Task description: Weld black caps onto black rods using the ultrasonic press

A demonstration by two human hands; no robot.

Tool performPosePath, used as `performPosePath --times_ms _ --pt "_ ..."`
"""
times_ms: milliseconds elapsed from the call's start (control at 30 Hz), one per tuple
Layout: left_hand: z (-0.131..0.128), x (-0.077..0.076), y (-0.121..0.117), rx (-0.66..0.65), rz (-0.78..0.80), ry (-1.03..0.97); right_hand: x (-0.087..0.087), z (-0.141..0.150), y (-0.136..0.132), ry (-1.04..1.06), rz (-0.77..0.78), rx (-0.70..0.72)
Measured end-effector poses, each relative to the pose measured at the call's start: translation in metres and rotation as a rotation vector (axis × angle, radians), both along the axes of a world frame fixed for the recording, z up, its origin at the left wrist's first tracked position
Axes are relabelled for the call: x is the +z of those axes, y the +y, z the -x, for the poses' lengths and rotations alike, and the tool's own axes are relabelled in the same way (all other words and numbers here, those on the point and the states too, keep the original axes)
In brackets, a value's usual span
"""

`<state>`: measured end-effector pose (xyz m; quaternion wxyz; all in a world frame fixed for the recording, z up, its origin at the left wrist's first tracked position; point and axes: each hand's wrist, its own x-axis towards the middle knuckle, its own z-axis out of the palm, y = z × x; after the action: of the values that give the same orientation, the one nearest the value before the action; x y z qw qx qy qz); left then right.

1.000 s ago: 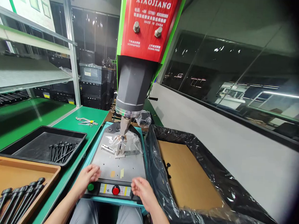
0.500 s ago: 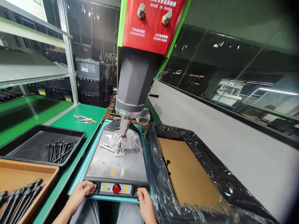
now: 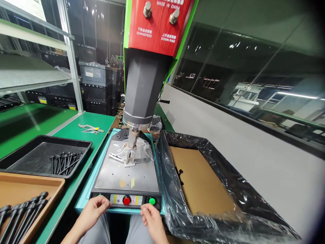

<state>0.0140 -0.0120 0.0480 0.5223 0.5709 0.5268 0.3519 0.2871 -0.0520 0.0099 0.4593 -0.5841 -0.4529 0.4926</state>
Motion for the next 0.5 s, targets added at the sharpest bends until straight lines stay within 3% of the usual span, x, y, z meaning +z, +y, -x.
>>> performPosePath --times_ms 200,300,500 --pt "-0.018 0.01 0.007 -0.051 0.004 -0.114 0.014 0.02 0.014 0.082 -0.027 0.093" --pt "-0.025 0.025 0.023 -0.059 -0.012 -0.156 0.024 0.027 0.036 0.084 -0.055 0.121" --pt "-0.041 0.066 0.085 0.2 0.107 -0.34 0.048 0.046 0.107 0.015 -0.146 0.168"
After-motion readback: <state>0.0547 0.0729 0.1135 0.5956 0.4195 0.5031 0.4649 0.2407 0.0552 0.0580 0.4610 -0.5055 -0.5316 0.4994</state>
